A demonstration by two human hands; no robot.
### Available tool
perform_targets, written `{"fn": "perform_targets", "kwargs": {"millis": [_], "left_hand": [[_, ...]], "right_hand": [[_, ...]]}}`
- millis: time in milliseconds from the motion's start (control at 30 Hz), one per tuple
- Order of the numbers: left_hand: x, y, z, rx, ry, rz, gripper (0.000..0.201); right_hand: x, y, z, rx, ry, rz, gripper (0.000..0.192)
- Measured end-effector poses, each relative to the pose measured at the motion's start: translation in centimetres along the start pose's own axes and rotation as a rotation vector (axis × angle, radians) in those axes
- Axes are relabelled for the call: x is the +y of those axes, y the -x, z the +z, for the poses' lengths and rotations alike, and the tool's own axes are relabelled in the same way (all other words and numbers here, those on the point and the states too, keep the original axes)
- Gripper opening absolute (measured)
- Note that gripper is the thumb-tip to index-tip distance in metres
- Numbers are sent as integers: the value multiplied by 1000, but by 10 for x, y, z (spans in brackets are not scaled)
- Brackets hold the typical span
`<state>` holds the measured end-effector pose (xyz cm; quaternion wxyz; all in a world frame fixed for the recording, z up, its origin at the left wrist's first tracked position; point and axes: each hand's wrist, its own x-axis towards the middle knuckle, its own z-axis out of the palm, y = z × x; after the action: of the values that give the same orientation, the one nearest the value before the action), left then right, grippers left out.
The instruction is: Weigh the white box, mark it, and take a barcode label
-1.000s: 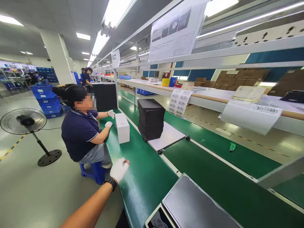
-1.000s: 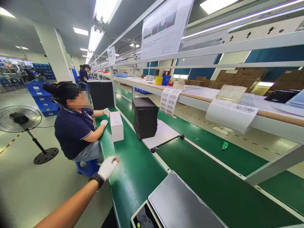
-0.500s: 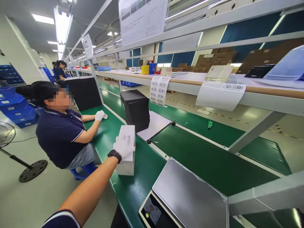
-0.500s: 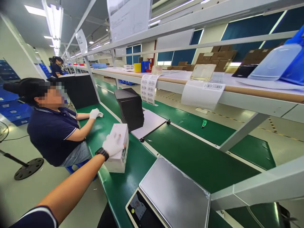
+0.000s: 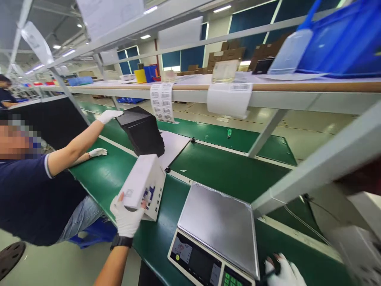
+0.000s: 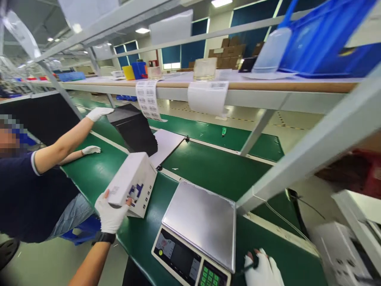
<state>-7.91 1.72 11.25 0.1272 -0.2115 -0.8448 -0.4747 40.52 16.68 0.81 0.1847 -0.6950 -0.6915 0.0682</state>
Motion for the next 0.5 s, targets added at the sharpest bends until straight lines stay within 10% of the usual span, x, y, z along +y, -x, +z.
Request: {"fn": "perform_targets", "kwargs": {"millis": [167,500], "left_hand": [[12,-33,-8,3,462,-367,86],[132,66,-50,-446,226,529,88]], "right_hand": [[8,5,12,142,-20,-63,31],[6,8,18,203,-121,-28,24]]}}
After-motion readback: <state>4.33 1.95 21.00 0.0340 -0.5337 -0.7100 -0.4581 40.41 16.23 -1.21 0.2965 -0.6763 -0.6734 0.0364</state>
